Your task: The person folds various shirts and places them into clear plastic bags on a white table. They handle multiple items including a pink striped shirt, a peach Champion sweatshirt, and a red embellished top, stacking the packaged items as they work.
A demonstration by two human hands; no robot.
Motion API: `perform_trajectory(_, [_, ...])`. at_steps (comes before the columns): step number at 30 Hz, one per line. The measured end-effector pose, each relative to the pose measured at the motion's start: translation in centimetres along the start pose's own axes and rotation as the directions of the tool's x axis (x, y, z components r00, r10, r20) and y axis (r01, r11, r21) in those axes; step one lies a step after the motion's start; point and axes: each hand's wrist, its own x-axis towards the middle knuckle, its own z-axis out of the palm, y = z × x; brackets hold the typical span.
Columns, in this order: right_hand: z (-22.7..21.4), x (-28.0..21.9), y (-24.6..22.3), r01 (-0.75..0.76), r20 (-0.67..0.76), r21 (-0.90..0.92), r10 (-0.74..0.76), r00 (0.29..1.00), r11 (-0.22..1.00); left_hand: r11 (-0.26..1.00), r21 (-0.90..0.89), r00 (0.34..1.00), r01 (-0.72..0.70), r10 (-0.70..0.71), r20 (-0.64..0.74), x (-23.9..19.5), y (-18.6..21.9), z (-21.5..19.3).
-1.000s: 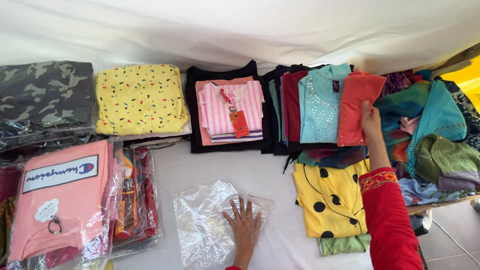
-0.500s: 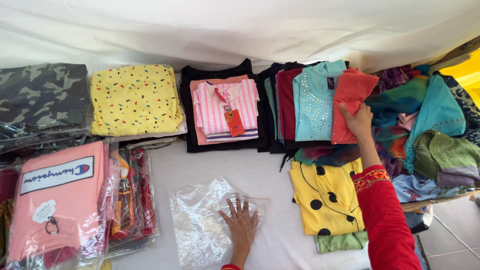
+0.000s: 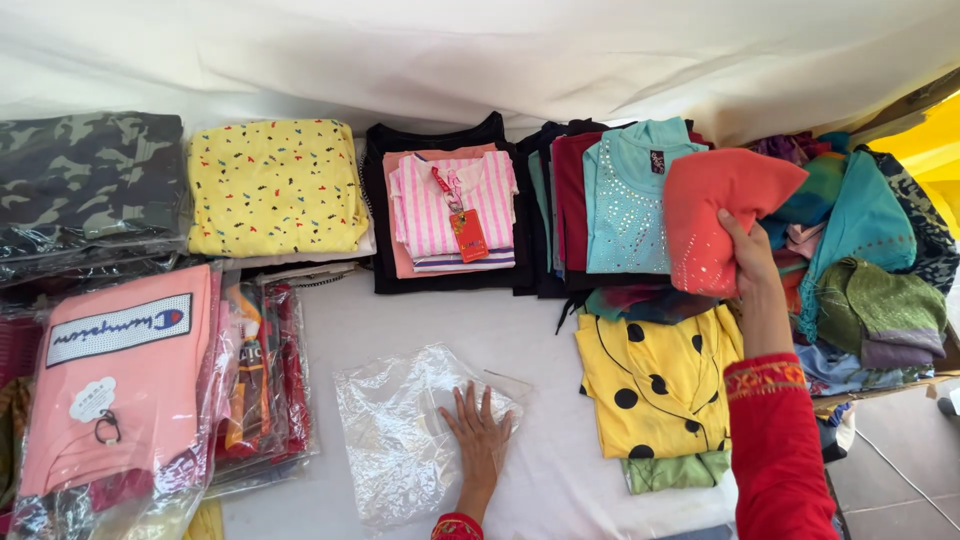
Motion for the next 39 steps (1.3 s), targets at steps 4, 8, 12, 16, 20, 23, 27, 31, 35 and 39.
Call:
perform_trajectory(4, [1.5, -7.0, -1.2, -0.112, 0.083, 0.114, 0.103, 0.991, 0.987, 0.978, -0.141, 0.972, -0.153, 0.123, -0.202, -2.7, -1.5, 3.7])
perform_trajectory(8, [3.1, -15.4, 1.7, -0.287, 0.127, 0.062, 0.278, 0.952, 0.956, 0.883, -0.401, 0.969, -0.246, 0.221, -0.109, -2.4, -1.2, 2.7])
perform_trajectory(12, [4.9, -23.9, 4.8, -0.411, 0.122, -0.075, 0.417, 0.901, 0.909, 0.852, -0.499, 0.969, -0.160, 0.233, 0.086, -0.5, -1.0, -0.8])
perform_trajectory(16, [11.4, -28.4, 5.3, -0.399, 0.036, -0.355, 0.439, 0.898, 0.845, 0.895, -0.317, 0.921, -0.313, 0.368, 0.130, -0.3, -0.2, 0.5])
perform_trajectory(20, [18.0, -27.9, 10.5, -0.278, 0.269, -0.427, 0.414, 0.870, 0.861, 0.786, 0.092, 0.768, -0.612, 0.561, 0.309, -2.0, 0.4, 6.1])
perform_trajectory(23, [22.3, -25.7, 16.0, -0.406, 0.323, -0.419, 0.551, 0.769, 0.812, 0.682, 0.214, 0.713, -0.699, 0.644, 0.278, -3.4, -0.1, 7.6])
perform_trajectory(27, [26.8, -23.5, 23.8, -0.693, 0.295, -0.277, 0.746, 0.597, 0.665, 0.678, 0.098, 0.668, -0.728, 0.671, 0.321, -3.7, -0.9, 5.5])
perform_trajectory(31, [29.2, -24.7, 26.0, -0.714, 0.275, -0.031, 0.693, 0.667, 0.700, 0.732, -0.069, 0.669, -0.678, 0.652, 0.357, -4.6, 0.8, -1.0])
perform_trajectory(35, [29.5, -26.5, 20.9, -0.692, 0.321, -0.053, 0.668, 0.671, 0.720, 0.871, -0.092, 0.875, -0.483, 0.475, -0.097, -5.8, -2.0, -4.7])
perform_trajectory(39, [27.7, -27.1, 20.5, -0.430, 0.229, -0.449, 0.565, 0.792, 0.784, 0.992, -0.128, 0.988, 0.001, -0.021, -0.155, -4.4, -4.2, -8.1])
